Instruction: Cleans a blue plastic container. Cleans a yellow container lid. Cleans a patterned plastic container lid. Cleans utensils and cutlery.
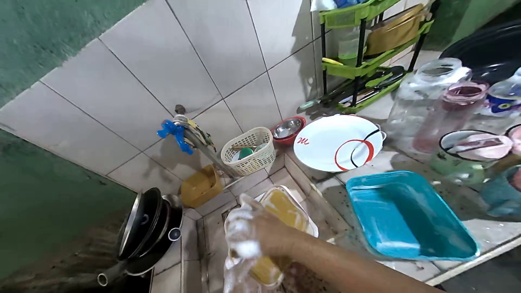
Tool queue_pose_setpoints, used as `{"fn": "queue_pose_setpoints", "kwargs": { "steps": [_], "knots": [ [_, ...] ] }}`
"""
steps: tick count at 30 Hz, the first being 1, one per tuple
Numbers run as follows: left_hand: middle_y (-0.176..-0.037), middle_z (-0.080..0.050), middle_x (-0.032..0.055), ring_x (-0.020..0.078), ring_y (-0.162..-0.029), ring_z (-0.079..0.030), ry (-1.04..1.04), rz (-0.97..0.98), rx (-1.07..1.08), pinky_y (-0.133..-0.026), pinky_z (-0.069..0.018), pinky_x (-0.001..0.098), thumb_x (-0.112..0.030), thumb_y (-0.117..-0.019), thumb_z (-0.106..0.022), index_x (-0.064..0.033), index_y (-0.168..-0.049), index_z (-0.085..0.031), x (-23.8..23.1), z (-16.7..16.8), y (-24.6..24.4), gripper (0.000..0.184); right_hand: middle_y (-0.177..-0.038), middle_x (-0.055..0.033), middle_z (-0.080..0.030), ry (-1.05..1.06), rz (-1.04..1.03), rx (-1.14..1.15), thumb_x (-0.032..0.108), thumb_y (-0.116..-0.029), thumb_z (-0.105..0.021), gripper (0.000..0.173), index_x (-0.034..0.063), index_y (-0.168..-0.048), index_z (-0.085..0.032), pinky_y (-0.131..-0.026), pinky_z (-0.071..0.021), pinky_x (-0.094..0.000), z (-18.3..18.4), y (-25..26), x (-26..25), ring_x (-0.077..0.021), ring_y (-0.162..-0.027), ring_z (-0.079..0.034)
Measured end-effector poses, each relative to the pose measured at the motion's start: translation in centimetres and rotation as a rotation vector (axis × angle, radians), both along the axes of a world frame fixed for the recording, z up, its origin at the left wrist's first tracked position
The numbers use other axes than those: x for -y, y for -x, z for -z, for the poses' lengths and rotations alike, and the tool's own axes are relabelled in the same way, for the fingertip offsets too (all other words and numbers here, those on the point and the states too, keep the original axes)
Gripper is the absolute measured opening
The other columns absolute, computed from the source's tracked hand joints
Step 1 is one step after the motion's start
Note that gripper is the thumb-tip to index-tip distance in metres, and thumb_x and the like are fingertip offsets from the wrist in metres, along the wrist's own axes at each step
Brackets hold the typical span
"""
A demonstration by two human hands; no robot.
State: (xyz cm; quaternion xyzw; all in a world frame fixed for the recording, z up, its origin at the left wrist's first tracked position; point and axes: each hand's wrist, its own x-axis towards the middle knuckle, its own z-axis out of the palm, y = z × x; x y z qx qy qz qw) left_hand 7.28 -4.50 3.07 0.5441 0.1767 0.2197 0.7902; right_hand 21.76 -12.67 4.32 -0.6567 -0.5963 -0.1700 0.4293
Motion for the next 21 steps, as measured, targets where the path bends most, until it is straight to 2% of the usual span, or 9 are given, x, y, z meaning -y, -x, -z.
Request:
{"fn": "queue_pose_setpoints", "kwargs": {
  "steps": [2,5,7,10,11,14,16,19,21],
  "knots": [
    [-0.083,-0.074,0.0049,0.0137,-0.076,-0.073,-0.008,-0.112,-0.122,-0.072,-0.0637,0.0337,0.014,-0.0834,-0.05,0.0005,-0.102,-0.06,0.6,-1.2,-0.3,0.025,-0.113,-0.0049,-0.076,-0.064,0.151,-0.116,0.023,-0.0852,-0.078,0.024,0.0136,-0.107,-0.078,-0.117,-0.0378,-0.0567,1.0,-3.1,0.8,-0.025,-0.121,-0.066],
    [-0.086,-0.074,0.0048,0.0129,-0.079,-0.073,-0.062,-0.128,-0.133,-0.074,-0.0631,0.0331,0.015,-0.0827,-0.05,0.0016,-0.106,-0.058,0.8,-1.4,0.1,0.028,-0.124,-0.0116,-0.073,-0.032,0.331,-0.294,0.019,-0.0912,-0.072,0.027,0.0073,-0.116,-0.076,-0.115,-0.0381,-0.0625,3.2,-7.5,1.5,-0.0342,-0.129,-0.061],
    [-0.085,-0.075,0.0041,0.013,-0.078,-0.073,-0.06,-0.116,-0.102,-0.074,-0.0632,0.0332,0.013,-0.0816,-0.05,0.0,-0.103,-0.062,0.6,-0.9,0.3,0.027,-0.126,-0.0109,-0.072,-0.002,0.376,-0.296,0.02,-0.094,-0.068,0.028,0.0075,-0.118,-0.075,-0.116,-0.0393,-0.0603,3.4,-6.9,1.0,-0.0324,-0.129,-0.062],
    [-0.082,-0.074,0.0027,0.0116,-0.076,-0.073,-0.059,-0.112,-0.1,-0.072,-0.0631,0.0323,0.011,-0.0822,-0.05,-0.0019,-0.099,-0.063,0.3,-0.7,0.3,0.025,-0.128,-0.006,-0.071,0.048,0.268,-0.216,0.025,-0.0972,-0.063,0.028,0.0103,-0.119,-0.073,-0.119,-0.0386,-0.0498,1.6,-1.4,-0.3,-0.0244,-0.133,-0.058],
    [-0.081,-0.073,0.001,0.0095,-0.076,-0.072,-0.08,-0.103,-0.091,-0.072,-0.0623,0.0303,0.01,-0.0828,-0.05,-0.0021,-0.1,-0.061,0.0,-0.3,0.3,0.023,-0.129,-0.0041,-0.071,0.061,0.181,-0.2,0.025,-0.0974,-0.064,0.028,0.0114,-0.12,-0.073,-0.121,-0.0366,-0.0498,1.1,0.6,-0.6,-0.0229,-0.136,-0.056],
    [-0.085,-0.068,-0.0035,0.0038,-0.082,-0.068,-0.072,-0.054,-0.043,-0.077,-0.0591,0.0253,0.0,-0.0965,-0.044,-0.0051,-0.107,-0.055,-0.6,0.8,0.5,0.016,-0.131,-0.0013,-0.071,0.04,-0.005,-0.168,0.022,-0.0966,-0.067,0.028,0.0131,-0.122,-0.073,-0.123,-0.0314,-0.0558,0.3,3.2,-1.1,-0.0229,-0.14,-0.053],
    [-0.08,-0.071,0.0003,0.0079,-0.075,-0.07,-0.057,-0.141,-0.114,-0.07,-0.0613,0.0292,0.011,-0.0822,-0.047,-0.0024,-0.1,-0.059,0.1,0.0,-0.2,0.026,-0.131,0.0005,-0.071,0.048,0.045,-0.197,0.024,-0.0956,-0.067,0.028,0.0156,-0.122,-0.074,-0.124,-0.0271,-0.0593,0.4,1.4,-1.0,-0.0226,-0.14,-0.052],
    [-0.085,-0.072,0.0056,0.0141,-0.077,-0.072,-0.063,-0.192,-0.11,-0.071,-0.063,0.0353,0.013,-0.0767,-0.057,0.0008,-0.104,-0.058,0.3,-0.5,-0.2,0.03,-0.134,-0.0058,-0.069,0.062,0.26,-0.343,0.02,-0.0963,-0.066,0.028,0.0119,-0.122,-0.074,-0.117,-0.0384,-0.0553,1.0,-3.4,0.0,-0.0266,-0.136,-0.056],
    [-0.085,-0.072,0.0063,0.0154,-0.079,-0.072,-0.096,-0.179,-0.069,-0.073,-0.0624,0.0369,0.009,-0.0735,-0.066,0.0015,-0.102,-0.059,-0.3,0.4,0.1,0.031,-0.133,-0.0127,-0.068,0.192,0.338,-0.52,0.018,-0.1012,-0.059,0.028,0.0075,-0.125,-0.071,-0.105,-0.051,-0.055,1.3,-6.2,0.6,-0.0306,-0.125,-0.064]
  ]
}}
